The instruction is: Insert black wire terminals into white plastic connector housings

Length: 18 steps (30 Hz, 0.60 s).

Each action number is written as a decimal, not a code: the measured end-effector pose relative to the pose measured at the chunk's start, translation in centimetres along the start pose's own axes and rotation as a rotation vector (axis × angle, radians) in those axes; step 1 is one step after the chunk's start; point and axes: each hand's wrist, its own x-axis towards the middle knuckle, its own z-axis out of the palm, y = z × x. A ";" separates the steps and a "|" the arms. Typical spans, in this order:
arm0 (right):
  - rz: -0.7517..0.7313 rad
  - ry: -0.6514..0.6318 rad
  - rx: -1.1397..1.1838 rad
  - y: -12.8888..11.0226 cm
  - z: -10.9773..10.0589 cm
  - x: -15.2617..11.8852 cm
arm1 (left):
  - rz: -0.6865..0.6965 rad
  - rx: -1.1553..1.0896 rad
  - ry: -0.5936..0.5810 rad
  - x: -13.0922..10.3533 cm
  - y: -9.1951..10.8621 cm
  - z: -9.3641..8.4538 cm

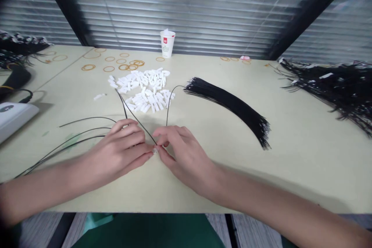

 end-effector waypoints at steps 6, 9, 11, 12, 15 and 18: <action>0.007 0.004 -0.023 0.1 0.0 0.1 | -0.006 -0.005 0.005 0.1 0.0 -0.1; 0.015 -0.017 -0.046 0.0 0.2 0.3 | -0.001 -0.008 0.015 0.0 -0.1 0.0; 0.054 -0.059 0.013 0.0 0.3 0.5 | 0.005 -0.011 0.024 0.0 -0.1 0.1; 0.098 -0.075 0.086 0.0 0.4 0.6 | 0.008 -0.011 0.029 0.0 -0.1 0.2; 0.236 -0.046 0.356 0.5 0.0 1.1 | 0.012 -0.013 0.044 0.0 -0.2 0.3; 0.233 0.030 0.291 1.9 -1.9 0.9 | 0.007 -0.035 0.044 -0.1 -0.3 0.3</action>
